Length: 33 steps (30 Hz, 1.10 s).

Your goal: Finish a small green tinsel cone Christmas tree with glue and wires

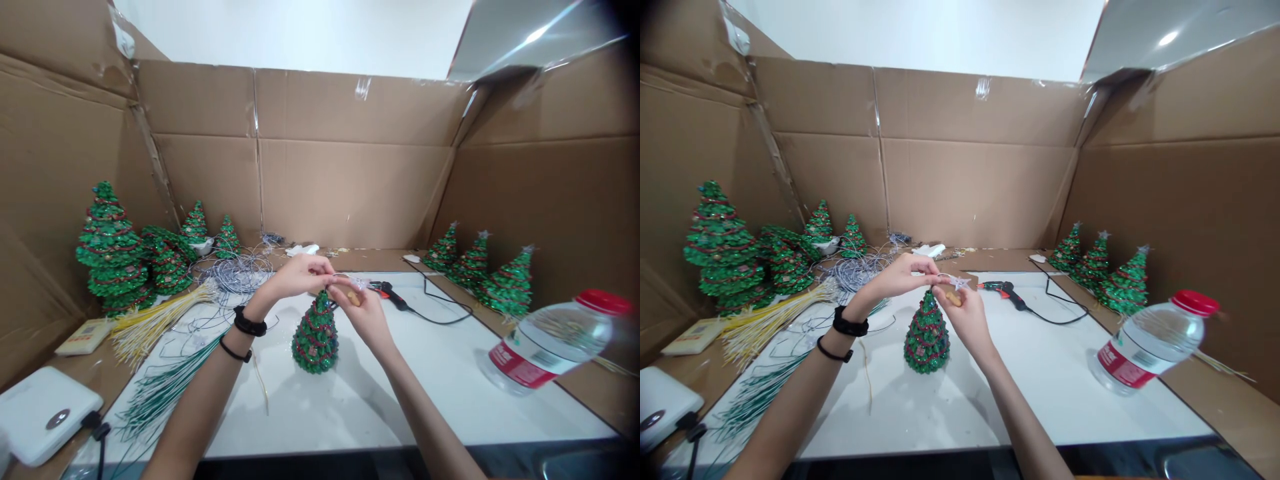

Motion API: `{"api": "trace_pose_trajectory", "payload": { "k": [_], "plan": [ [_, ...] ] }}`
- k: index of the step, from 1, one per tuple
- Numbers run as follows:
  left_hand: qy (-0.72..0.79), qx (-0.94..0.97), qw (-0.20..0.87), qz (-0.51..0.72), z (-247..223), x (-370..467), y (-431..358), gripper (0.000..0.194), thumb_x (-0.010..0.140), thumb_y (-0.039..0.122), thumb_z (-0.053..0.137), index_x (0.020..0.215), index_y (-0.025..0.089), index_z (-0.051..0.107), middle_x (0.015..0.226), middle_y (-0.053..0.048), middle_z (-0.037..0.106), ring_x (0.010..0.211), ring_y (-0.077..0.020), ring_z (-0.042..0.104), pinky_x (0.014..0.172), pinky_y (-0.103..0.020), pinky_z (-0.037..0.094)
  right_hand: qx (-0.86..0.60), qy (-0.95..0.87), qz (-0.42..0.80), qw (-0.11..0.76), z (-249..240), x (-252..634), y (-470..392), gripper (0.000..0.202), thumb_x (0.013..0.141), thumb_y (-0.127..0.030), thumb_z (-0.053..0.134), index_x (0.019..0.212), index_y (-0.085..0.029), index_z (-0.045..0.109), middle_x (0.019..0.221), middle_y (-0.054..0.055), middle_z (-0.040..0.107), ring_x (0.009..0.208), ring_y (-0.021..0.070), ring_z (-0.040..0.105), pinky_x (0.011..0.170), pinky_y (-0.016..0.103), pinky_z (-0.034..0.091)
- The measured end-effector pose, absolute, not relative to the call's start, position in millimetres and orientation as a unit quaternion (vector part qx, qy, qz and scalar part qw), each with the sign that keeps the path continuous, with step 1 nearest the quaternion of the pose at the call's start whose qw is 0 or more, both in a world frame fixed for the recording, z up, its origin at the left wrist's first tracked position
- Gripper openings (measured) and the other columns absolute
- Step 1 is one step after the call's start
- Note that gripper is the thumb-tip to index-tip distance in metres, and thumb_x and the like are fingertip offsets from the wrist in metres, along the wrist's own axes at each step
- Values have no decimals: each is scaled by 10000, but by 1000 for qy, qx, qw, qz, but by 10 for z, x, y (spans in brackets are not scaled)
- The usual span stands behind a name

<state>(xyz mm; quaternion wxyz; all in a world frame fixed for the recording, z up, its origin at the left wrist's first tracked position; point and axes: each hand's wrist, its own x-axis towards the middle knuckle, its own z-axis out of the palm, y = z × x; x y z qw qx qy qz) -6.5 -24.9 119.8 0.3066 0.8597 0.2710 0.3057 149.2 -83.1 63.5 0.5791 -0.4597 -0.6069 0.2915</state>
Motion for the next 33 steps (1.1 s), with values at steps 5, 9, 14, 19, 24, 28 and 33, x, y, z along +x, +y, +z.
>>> {"api": "trace_pose_trajectory", "payload": {
  "k": [5, 9, 14, 19, 24, 28, 33],
  "plan": [
    [287, 860, 324, 271, 1183, -67, -255, 154, 773, 276, 612, 706, 137, 607, 640, 10, 576, 622, -97, 517, 572, -207, 394, -452, -535, 242, 671, 591, 1533, -874, 360, 814, -491, 586, 1009, -198, 665, 576, -37, 499, 475, 92, 334, 444, 218, 269],
    [263, 863, 361, 237, 1159, -58, -236, 179, 771, 290, 614, 684, 145, 555, 618, 30, 530, 602, -88, 487, 564, -208, 375, -419, -526, 248, 697, 648, 1542, -836, 333, 804, -498, 598, 939, -197, 642, 606, -33, 489, 496, 89, 331, 452, 223, 268],
    [190, 830, 479, 215, 1038, -74, -125, 252, 790, 374, 616, 712, 158, 513, 768, -31, 644, 727, -130, 581, 667, -262, 441, -385, -536, 322, 679, 793, 1508, -763, 343, 763, -506, 636, 907, -200, 579, 640, -30, 517, 489, 81, 363, 443, 215, 297],
    [98, 758, 626, 157, 707, 28, -21, 472, 715, 536, 693, 975, 163, 562, 705, -25, 655, 773, -183, 647, 814, -354, 474, -397, -552, 311, 664, 908, 1503, -725, 324, 761, -510, 627, 836, -203, 554, 604, -49, 463, 465, 75, 355, 430, 211, 326],
    [114, 719, 638, 252, 549, 271, -143, 401, 786, 554, 609, 774, 171, 493, 468, 82, 435, 483, -104, 525, 649, -313, 502, -392, -575, 291, 657, 960, 1527, -728, 298, 787, -488, 605, 838, -200, 546, 652, -41, 476, 517, 78, 411, 473, 209, 369],
    [182, 767, 558, 259, 761, 348, -388, 308, 824, 386, 605, 654, 179, 452, 442, 60, 457, 427, -91, 489, 511, -254, 431, -375, -580, 332, 643, 1097, 1525, -804, 300, 785, -489, 608, 871, -212, 531, 657, -43, 477, 497, 82, 457, 445, 212, 384],
    [232, 761, 496, 348, 1100, 278, -624, 238, 846, 399, 572, 851, 172, 505, 488, 73, 462, 435, -86, 482, 490, -236, 428, -325, -611, 302, 656, 1332, 1561, -975, 273, 809, -481, 595, 887, -224, 543, 691, -20, 520, 550, 95, 509, 499, 228, 434]
  ]
}}
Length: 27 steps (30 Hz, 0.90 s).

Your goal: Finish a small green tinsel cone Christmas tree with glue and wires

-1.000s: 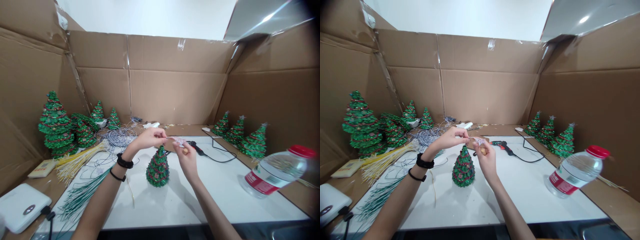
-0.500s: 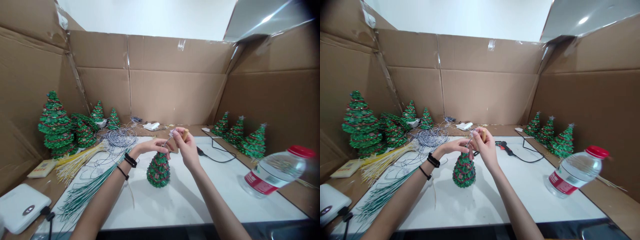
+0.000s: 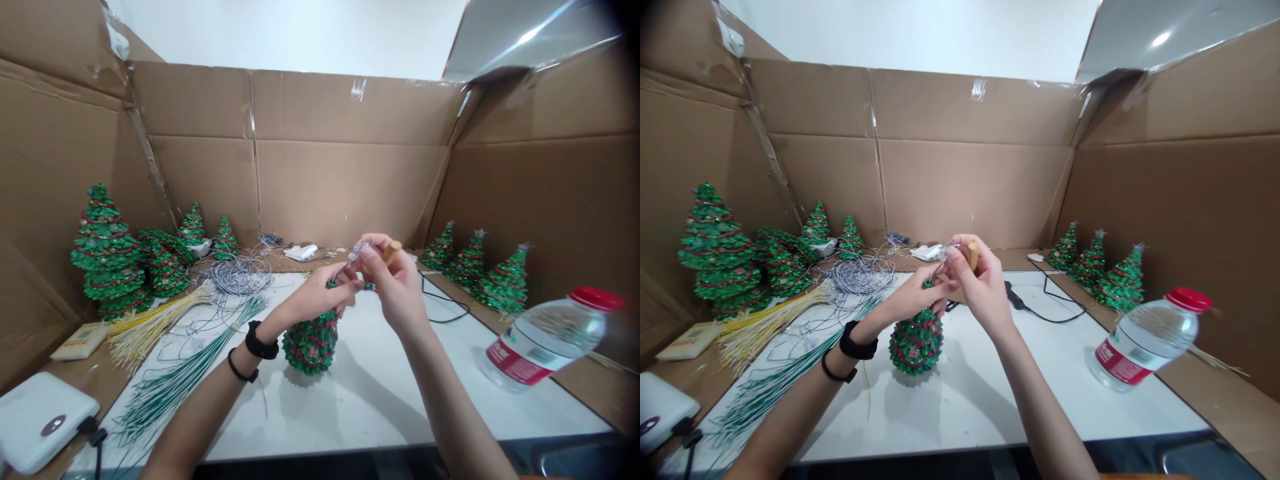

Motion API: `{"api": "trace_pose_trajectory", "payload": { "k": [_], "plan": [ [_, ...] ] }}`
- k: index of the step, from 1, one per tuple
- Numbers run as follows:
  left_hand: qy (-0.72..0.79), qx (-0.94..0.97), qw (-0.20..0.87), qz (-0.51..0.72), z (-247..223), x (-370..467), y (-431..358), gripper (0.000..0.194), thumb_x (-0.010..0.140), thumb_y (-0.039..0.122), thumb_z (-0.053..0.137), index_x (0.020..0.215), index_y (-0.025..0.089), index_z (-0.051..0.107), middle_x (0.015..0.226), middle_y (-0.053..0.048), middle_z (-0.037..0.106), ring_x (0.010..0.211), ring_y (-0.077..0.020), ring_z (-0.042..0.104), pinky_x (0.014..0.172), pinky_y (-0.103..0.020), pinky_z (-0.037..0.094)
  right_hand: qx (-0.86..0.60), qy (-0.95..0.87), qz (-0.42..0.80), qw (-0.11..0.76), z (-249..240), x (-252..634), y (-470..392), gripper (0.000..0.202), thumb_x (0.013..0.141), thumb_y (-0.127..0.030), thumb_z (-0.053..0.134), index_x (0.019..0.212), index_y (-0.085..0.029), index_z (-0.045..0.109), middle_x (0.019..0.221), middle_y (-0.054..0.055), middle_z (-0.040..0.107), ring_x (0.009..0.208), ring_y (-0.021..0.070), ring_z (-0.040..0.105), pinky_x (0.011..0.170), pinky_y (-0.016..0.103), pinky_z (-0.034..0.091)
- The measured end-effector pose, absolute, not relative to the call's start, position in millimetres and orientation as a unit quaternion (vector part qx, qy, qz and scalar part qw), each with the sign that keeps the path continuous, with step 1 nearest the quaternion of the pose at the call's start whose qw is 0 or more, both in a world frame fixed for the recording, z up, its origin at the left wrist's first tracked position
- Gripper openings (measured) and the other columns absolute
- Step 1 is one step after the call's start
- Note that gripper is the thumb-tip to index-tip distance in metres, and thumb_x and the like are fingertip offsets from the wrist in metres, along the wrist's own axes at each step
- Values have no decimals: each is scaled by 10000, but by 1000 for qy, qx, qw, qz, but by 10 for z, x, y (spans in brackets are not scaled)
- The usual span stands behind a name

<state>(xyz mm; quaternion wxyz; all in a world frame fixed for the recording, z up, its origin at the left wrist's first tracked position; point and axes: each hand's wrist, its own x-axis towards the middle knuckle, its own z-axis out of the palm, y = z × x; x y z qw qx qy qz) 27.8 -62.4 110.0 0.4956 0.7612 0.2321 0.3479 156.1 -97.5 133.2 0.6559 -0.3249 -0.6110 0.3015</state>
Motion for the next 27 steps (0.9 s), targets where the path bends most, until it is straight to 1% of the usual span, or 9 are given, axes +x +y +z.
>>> {"api": "trace_pose_trajectory", "payload": {
  "k": [2, 5, 8, 11, 15, 18, 21, 24, 27],
  "plan": [
    [250, 757, 467, 383, 1167, 236, -650, 310, 843, 463, 563, 927, 170, 504, 512, 79, 449, 426, -84, 474, 458, -225, 407, -304, -626, 273, 664, 1402, 1572, -1046, 235, 833, -455, 580, 889, -228, 552, 721, -11, 525, 586, 94, 507, 527, 226, 434],
    [284, 780, 379, 409, 1212, 181, -654, 319, 849, 479, 544, 920, 168, 527, 576, 58, 491, 445, -77, 465, 447, -214, 370, -291, -653, 252, 653, 1460, 1561, -1127, 200, 869, -428, 545, 907, -231, 542, 759, -3, 526, 622, 99, 502, 542, 226, 422],
    [286, 811, 255, 441, 1229, 137, -654, 220, 863, 385, 529, 852, 166, 548, 699, 7, 584, 579, -105, 520, 532, -231, 396, -302, -712, 244, 585, 1468, 1526, -1151, 184, 896, -399, 514, 931, -220, 530, 747, -3, 523, 644, 107, 497, 558, 232, 411],
    [269, 835, 165, 450, 1230, 112, -659, 73, 832, 228, 504, 831, 171, 551, 766, -14, 619, 666, -131, 543, 584, -245, 401, -314, -760, 254, 508, 1453, 1486, -1126, 171, 913, -368, 492, 944, -205, 531, 731, -6, 524, 639, 106, 479, 547, 225, 386],
    [266, 830, 130, 473, 1246, 91, -684, 34, 771, 153, 508, 791, 180, 513, 717, -2, 582, 607, -119, 509, 546, -240, 371, -325, -773, 189, 512, 1444, 1445, -1086, 143, 902, -318, 507, 859, -193, 563, 759, 1, 497, 644, 101, 448, 546, 223, 354],
    [249, 808, 186, 500, 1315, 29, -694, 31, 803, 209, 526, 805, 190, 502, 610, 29, 524, 518, -102, 460, 499, -231, 343, -335, -758, 161, 536, 1429, 1443, -1053, 134, 876, -324, 549, 900, -205, 608, 769, 1, 474, 639, 103, 428, 536, 224, 338],
    [209, 728, 329, 564, 1439, -133, -637, 162, 897, 324, 439, 833, 200, 521, 476, 56, 460, 450, -110, 488, 493, -228, 389, -342, -687, 205, 608, 1345, 1481, -974, 236, 871, -393, 556, 1020, -219, 613, 669, -26, 434, 568, 101, 381, 501, 225, 311],
    [155, 582, 455, 656, 1567, -400, -493, 270, 924, 359, 366, 762, 203, 514, 400, 64, 402, 418, -130, 523, 507, -245, 441, -350, -623, 249, 653, 1171, 1532, -834, 309, 907, -456, 466, 914, -193, 629, 583, -36, 391, 529, 100, 365, 495, 231, 303],
    [129, 424, 555, 704, 1617, -694, -309, 319, 941, 321, 340, 688, 192, 485, 366, 73, 340, 365, -109, 472, 462, -216, 413, -363, -646, 288, 607, 968, 1534, -689, 368, 903, -483, 443, 848, -177, 640, 631, -4, 471, 583, 113, 442, 515, 235, 331]
  ]
}}
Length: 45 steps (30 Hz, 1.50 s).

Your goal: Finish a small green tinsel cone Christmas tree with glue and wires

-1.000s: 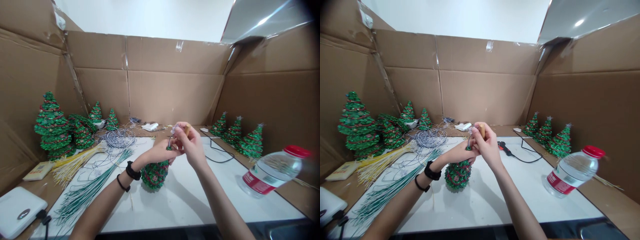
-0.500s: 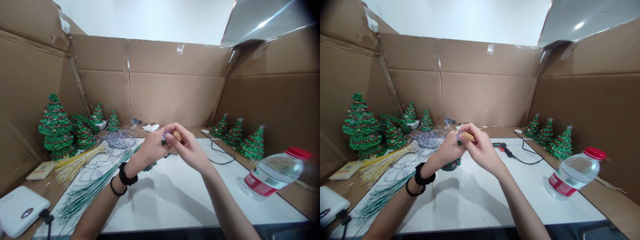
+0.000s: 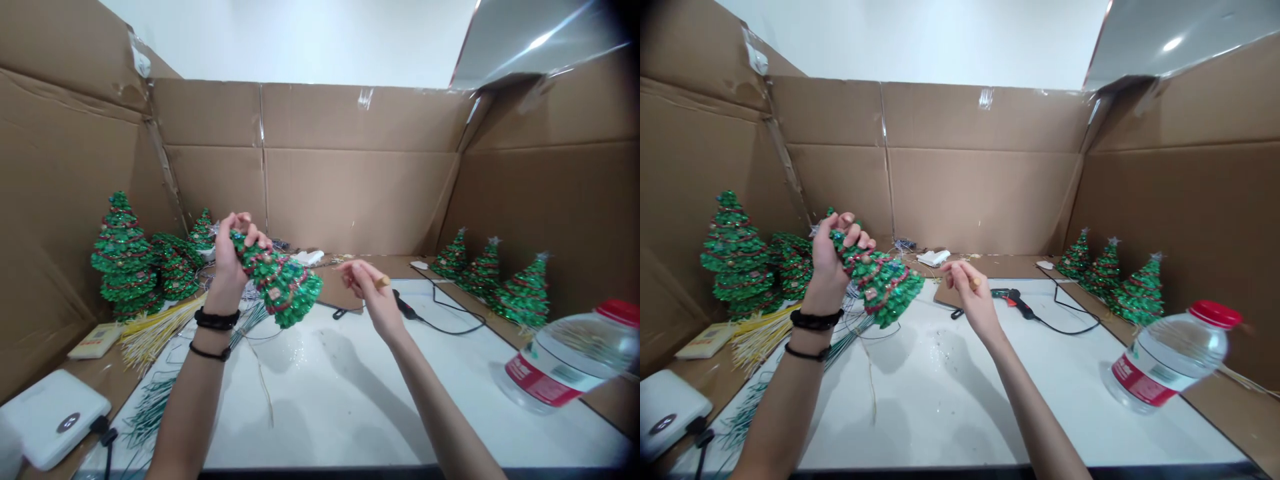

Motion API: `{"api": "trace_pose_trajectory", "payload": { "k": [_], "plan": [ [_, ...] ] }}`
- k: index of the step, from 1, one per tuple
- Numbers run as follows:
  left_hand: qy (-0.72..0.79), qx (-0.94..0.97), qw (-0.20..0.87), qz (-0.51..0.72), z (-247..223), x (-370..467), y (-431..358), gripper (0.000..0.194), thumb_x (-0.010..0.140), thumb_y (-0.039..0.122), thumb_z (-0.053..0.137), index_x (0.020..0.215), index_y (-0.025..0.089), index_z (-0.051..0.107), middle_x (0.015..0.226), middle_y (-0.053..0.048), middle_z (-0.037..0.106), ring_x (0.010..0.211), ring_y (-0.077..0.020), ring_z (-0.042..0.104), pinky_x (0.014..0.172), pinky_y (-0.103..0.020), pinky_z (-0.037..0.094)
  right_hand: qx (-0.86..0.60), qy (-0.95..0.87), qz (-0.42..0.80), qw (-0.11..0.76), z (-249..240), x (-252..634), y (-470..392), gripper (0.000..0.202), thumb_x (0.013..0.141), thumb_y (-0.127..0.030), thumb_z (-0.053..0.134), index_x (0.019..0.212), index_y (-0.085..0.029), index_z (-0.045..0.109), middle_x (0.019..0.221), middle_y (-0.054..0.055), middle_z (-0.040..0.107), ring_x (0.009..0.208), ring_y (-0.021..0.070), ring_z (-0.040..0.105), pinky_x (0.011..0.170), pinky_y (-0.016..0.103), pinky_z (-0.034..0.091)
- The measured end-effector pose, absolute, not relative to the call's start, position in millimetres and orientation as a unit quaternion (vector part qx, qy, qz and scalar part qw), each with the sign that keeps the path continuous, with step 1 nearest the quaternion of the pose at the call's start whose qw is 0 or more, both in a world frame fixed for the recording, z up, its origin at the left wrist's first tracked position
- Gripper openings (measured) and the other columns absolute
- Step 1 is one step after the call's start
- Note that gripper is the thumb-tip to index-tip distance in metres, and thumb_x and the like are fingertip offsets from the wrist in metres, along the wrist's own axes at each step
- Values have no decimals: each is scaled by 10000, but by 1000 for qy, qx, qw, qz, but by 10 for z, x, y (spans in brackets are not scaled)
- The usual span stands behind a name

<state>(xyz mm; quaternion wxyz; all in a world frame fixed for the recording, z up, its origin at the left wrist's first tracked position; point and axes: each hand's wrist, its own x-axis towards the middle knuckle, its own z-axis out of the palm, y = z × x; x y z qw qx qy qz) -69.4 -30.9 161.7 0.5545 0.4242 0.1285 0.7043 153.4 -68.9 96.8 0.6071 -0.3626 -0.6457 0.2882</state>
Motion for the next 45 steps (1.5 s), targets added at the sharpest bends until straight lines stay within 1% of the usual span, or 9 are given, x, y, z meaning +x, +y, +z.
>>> {"api": "trace_pose_trajectory", "payload": {
  "k": [4, 9, 15, 19, 24, 30, 40, 43, 45],
  "plan": [
    [90, 293, 640, 704, 1536, -952, -86, 375, 974, 232, 242, 671, 174, 455, 357, 83, 318, 344, -70, 433, 437, -173, 371, -376, -692, 311, 532, 776, 1431, -607, 375, 900, -482, 434, 846, -184, 655, 745, 35, 588, 723, 151, 541, 608, 249, 399],
    [57, 240, 670, 700, 1422, -988, 58, 405, 986, 195, 196, 647, 172, 415, 358, 89, 327, 337, -46, 412, 455, -157, 365, -359, -727, 333, 481, 614, 1269, -638, 333, 905, -449, 446, 908, -206, 674, 812, 43, 645, 786, 171, 578, 680, 273, 424],
    [63, 180, 702, 686, 1388, -872, 106, 353, 964, 137, 270, 642, 174, 409, 362, 93, 349, 330, -35, 414, 463, -143, 376, -303, -710, 340, 537, 402, 1164, -631, 221, 890, -345, 500, 1028, -209, 607, 765, 24, 602, 668, 138, 540, 599, 259, 422],
    [122, 162, 715, 669, 1339, -806, 169, 369, 932, 89, 298, 580, 186, 352, 363, 76, 361, 343, -53, 440, 455, -159, 385, -280, -691, 226, 627, 383, 1195, -639, 228, 892, -275, 516, 1116, -234, 525, 736, -11, 537, 590, 108, 453, 545, 234, 394],
    [139, 178, 712, 665, 1241, -724, 243, 342, 904, 107, 328, 573, 187, 355, 360, 74, 360, 345, -74, 447, 491, -191, 420, -274, -754, 95, 589, 400, 1196, -700, 373, 854, -276, 575, 1217, -239, 498, 795, 7, 576, 675, 127, 518, 608, 243, 431],
    [148, 214, 713, 651, 1169, -638, 270, 303, 891, 139, 354, 592, 191, 368, 369, 69, 372, 372, -93, 472, 501, -206, 424, -356, -720, 99, 588, 279, 1102, -678, 482, 847, -316, 567, 1286, -228, 389, 820, 15, 581, 677, 140, 540, 623, 257, 451],
    [165, 221, 721, 635, 1152, -507, 235, 285, 866, 137, 336, 588, 194, 360, 365, 53, 376, 384, -115, 473, 480, -227, 427, -370, -690, 96, 615, 284, 1164, -619, 207, 903, -333, 485, 1077, -219, 487, 710, -6, 531, 613, 129, 522, 619, 264, 443],
    [175, 224, 716, 637, 1154, -492, 227, 278, 861, 137, 349, 590, 192, 371, 372, 53, 376, 385, -114, 470, 480, -230, 428, -374, -713, 78, 588, 309, 1179, -629, 134, 897, -338, 487, 871, -215, 531, 681, 4, 535, 588, 127, 500, 585, 263, 407],
    [176, 222, 712, 643, 1166, -510, 226, 282, 863, 134, 345, 588, 190, 378, 373, 56, 374, 386, -108, 469, 487, -226, 432, -373, -727, 60, 573, 326, 1185, -643, 217, 898, -334, 477, 720, -213, 500, 635, 6, 515, 576, 128, 477, 568, 264, 371]
  ]
}}
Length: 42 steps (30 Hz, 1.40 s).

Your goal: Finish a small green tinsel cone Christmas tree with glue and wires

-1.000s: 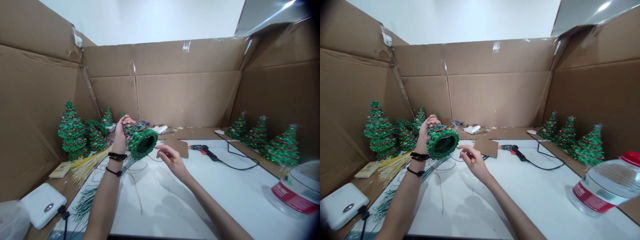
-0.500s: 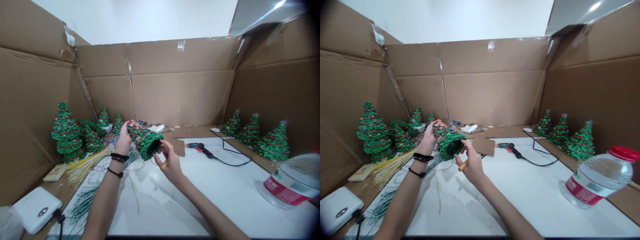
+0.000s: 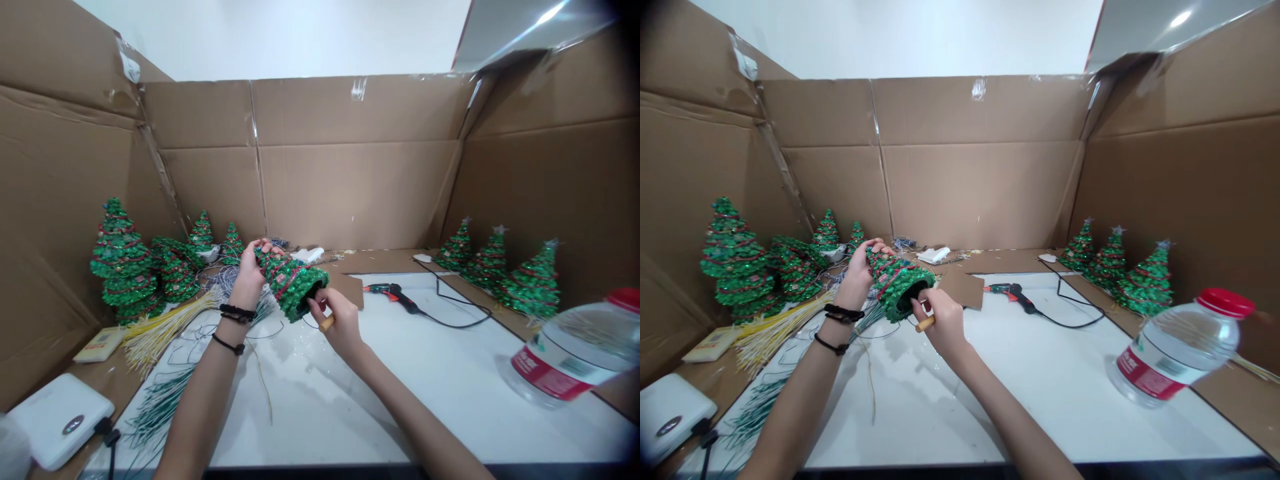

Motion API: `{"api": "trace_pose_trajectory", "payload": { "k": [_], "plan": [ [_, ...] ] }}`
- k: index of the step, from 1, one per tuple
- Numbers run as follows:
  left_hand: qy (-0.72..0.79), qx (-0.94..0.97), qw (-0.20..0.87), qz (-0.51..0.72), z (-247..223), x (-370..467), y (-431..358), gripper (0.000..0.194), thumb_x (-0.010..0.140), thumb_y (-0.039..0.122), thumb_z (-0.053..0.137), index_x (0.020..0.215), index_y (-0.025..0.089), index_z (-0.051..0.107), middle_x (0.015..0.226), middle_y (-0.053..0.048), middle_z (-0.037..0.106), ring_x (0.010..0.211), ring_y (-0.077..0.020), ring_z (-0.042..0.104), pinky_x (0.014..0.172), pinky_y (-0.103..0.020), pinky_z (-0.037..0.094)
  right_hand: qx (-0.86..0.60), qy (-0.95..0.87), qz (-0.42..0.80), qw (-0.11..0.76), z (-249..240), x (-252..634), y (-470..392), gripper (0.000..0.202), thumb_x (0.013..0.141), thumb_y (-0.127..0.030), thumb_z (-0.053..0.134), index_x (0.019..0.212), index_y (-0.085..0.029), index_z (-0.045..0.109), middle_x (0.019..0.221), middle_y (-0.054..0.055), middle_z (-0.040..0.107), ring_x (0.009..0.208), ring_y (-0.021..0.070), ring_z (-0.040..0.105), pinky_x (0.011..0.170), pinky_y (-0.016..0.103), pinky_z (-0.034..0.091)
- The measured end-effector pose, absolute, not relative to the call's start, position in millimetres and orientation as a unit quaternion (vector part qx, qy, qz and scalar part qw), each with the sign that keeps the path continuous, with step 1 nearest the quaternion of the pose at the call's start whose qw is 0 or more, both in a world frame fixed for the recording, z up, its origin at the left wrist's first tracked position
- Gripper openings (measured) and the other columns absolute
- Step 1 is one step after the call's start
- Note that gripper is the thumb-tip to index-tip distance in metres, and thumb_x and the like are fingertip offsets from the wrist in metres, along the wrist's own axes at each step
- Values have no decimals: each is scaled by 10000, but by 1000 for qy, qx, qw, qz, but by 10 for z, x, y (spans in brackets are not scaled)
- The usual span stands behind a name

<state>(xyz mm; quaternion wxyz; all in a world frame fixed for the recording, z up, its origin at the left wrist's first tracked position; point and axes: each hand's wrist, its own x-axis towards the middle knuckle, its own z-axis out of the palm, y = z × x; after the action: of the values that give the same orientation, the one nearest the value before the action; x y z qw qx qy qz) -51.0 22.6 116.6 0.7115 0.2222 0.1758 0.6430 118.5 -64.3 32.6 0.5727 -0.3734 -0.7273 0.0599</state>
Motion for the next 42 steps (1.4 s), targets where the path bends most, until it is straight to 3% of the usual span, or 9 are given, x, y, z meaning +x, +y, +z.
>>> {"api": "trace_pose_trajectory", "payload": {
  "k": [6, 11, 14, 18, 24, 27, 33, 39, 42],
  "plan": [
    [151, 204, 678, 690, 1254, -727, 213, 293, 861, 144, 367, 572, 191, 361, 363, 67, 362, 386, -85, 472, 498, -197, 436, -378, -695, 164, 590, 305, 1196, -596, 473, 932, -426, 337, 516, -209, 400, 551, 9, 430, 563, 137, 431, 583, 277, 340],
    [114, 234, 617, 743, 1381, -916, 89, 319, 900, 283, 330, 604, 193, 405, 363, 70, 366, 382, -94, 473, 483, -202, 441, -457, -668, 343, 476, 179, 1215, -389, 590, 888, -591, 323, 467, -197, 448, 536, 15, 470, 580, 151, 474, 625, 291, 367],
    [143, 299, 570, 752, 1459, -909, -31, 322, 891, 339, 374, 604, 201, 426, 373, 63, 378, 394, -111, 498, 489, -215, 455, -456, -637, 252, 569, 145, 1226, -341, 478, 886, -565, 370, 601, -198, 482, 750, 49, 566, 770, 186, 521, 758, 319, 401],
    [178, 385, 522, 740, 1530, -769, -159, 326, 883, 340, 411, 593, 202, 466, 373, 45, 406, 408, -121, 527, 496, -215, 469, -408, -551, 195, 701, 213, 1226, -435, 261, 928, -451, 390, 944, -209, 486, 1040, 89, 563, 943, 184, 529, 836, 319, 429],
    [192, 418, 526, 716, 1537, -590, -217, 327, 879, 314, 439, 578, 192, 474, 376, 42, 405, 417, -113, 539, 512, -203, 479, -352, -622, 310, 627, 251, 1153, -516, 259, 917, -425, 433, 1049, -209, 491, 1071, 88, 584, 1023, 184, 556, 903, 320, 439],
    [196, 401, 542, 712, 1516, -560, -203, 329, 879, 310, 440, 574, 190, 470, 382, 43, 399, 420, -113, 540, 528, -209, 491, -351, -672, 330, 563, 178, 1110, -483, 305, 906, -455, 404, 1000, -197, 537, 1002, 80, 616, 968, 200, 563, 894, 339, 437],
    [196, 384, 572, 697, 1479, -498, -173, 301, 867, 308, 450, 589, 195, 478, 393, 45, 396, 419, -129, 535, 524, -233, 510, -381, -687, 320, 529, 55, 1039, -486, 260, 838, -382, 419, 659, -199, 460, 626, 0, 502, 605, 151, 437, 591, 273, 407],
    [190, 391, 575, 693, 1479, -486, -175, 296, 865, 299, 444, 588, 196, 470, 390, 41, 402, 432, -132, 543, 521, -228, 509, -365, -637, 339, 588, 111, 1016, -580, 264, 917, -442, 369, 946, -207, 487, 803, 29, 560, 718, 159, 489, 654, 251, 415],
    [184, 408, 570, 689, 1478, -497, -177, 303, 873, 294, 419, 589, 196, 459, 382, 42, 402, 431, -125, 545, 515, -217, 500, -368, -632, 322, 601, 116, 1030, -570, 300, 923, -479, 354, 867, -208, 469, 744, 13, 507, 683, 155, 448, 637, 253, 391]
  ]
}}
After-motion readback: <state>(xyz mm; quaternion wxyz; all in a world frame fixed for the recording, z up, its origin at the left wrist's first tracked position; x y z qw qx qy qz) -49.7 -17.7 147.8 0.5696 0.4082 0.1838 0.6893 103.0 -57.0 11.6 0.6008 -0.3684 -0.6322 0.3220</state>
